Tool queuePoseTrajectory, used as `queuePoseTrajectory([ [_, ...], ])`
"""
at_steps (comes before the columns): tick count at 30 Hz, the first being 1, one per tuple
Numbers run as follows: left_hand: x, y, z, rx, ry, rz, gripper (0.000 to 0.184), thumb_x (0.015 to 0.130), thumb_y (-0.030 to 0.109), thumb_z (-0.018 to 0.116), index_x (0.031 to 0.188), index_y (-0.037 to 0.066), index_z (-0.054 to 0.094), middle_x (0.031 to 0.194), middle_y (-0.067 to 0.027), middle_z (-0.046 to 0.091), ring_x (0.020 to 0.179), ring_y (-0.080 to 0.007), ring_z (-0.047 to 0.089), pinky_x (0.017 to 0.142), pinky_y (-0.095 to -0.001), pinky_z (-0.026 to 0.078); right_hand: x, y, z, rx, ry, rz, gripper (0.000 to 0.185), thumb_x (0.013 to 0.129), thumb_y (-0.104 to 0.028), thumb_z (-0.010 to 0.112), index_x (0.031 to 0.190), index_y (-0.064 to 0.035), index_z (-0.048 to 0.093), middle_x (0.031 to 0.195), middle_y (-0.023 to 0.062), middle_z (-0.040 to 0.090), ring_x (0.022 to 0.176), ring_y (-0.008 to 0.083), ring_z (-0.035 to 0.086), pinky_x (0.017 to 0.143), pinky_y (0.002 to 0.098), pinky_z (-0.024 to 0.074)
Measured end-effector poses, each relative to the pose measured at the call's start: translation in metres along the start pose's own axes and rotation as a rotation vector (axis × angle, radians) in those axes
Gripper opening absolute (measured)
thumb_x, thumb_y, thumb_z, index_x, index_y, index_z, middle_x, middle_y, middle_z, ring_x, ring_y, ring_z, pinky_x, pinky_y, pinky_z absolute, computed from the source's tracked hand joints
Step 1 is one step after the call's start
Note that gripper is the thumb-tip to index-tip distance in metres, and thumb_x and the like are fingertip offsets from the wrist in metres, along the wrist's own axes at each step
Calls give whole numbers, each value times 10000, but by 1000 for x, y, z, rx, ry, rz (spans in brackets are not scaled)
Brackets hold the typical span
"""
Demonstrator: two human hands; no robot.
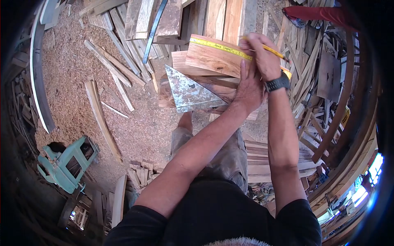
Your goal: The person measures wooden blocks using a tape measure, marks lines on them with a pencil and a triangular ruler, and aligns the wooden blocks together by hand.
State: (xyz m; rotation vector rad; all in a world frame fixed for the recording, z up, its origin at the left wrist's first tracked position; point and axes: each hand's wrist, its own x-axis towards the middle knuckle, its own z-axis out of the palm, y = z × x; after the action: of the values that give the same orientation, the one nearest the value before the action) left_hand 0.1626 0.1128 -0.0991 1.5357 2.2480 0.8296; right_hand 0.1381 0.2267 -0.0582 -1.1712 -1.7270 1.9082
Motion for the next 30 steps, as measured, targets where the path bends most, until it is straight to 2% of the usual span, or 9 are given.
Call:
queuePoseTrajectory([
  [2, 3, 3, -12, -15, -196, -53, 801, 922, 396, 645, 1573, 37, 346, 1626, -239, 276, 1563, -454, 92, 1238, -673, -5, -10, -6, -35, -424, -2, -228, 365, 999, -319, 664, 1160, 7, 706, 1053, 146, 748, 960, 208, 722, 849, 334, 556],
  [3, 2, 2, -8, 7, -127, -30, 794, 895, 382, 692, 1541, 26, 400, 1655, -215, 240, 1568, -443, 84, 1234, -684, 6, -12, -1, -56, -572, -16, -385, 409, 973, -369, 699, 1145, 1, 705, 1006, 148, 748, 925, 223, 726, 827, 356, 556],
  [6, 3, 4, -14, 0, -142, -30, 770, 886, 365, 711, 1516, 20, 433, 1679, -188, 208, 1570, -446, 70, 1233, -687, 22, -37, -9, -98, -910, -155, -62, 464, 932, -388, 749, 1168, 6, 685, 1015, 182, 737, 928, 265, 730, 823, 366, 554],
  [16, -3, -9, -23, -201, -22, -28, 649, 881, 324, 724, 1423, 20, 536, 1636, -190, 323, 1555, -365, 215, 1261, -615, 81, -51, 21, -116, -1087, 1, -327, 491, 864, -402, 818, 1182, -55, 678, 1078, 173, 741, 987, 352, 724, 830, 411, 581],
  [18, -5, -18, -34, -189, -19, -37, 623, 891, 315, 715, 1412, 18, 543, 1615, -189, 360, 1545, -356, 250, 1263, -605, 91, -53, 24, -118, -1135, -9, -305, 469, 870, -372, 814, 1194, -64, 672, 1149, 168, 728, 1084, 342, 705, 914, 445, 560],
  [20, -5, -25, -43, -171, -15, -48, 597, 902, 306, 706, 1401, 17, 550, 1594, -188, 398, 1534, -348, 284, 1264, -596, 102, -51, 35, -122, -1269, -41, -664, 430, 880, -339, 805, 1193, -75, 672, 1229, 161, 706, 1193, 333, 662, 1032, 493, 505],
  [21, -6, -27, -47, -181, 6, -67, 567, 911, 294, 699, 1384, 14, 560, 1583, -182, 416, 1526, -350, 298, 1258, -607, 111, -50, 42, -122, -1251, -38, -648, 395, 882, -295, 806, 1189, -84, 673, 1289, 150, 683, 1259, 327, 626, 1117, 532, 437],
  [24, -4, -31, -58, -170, 36, -95, 514, 925, 278, 688, 1357, 21, 579, 1570, -168, 440, 1517, -351, 318, 1245, -629, 129, -48, 39, -112, -1121, -45, -690, 396, 867, -227, 826, 1192, -84, 650, 1245, 164, 707, 1163, 334, 676, 1095, 534, 457],
  [30, 6, -33, -99, -143, 134, -123, 413, 945, 256, 680, 1310, 69, 632, 1532, -133, 502, 1491, -334, 374, 1231, -639, 160, -36, 7, -94, -884, -82, -694, 368, 870, -192, 828, 1176, -66, 668, 1152, 156, 727, 1027, 287, 715, 907, 380, 564],
])
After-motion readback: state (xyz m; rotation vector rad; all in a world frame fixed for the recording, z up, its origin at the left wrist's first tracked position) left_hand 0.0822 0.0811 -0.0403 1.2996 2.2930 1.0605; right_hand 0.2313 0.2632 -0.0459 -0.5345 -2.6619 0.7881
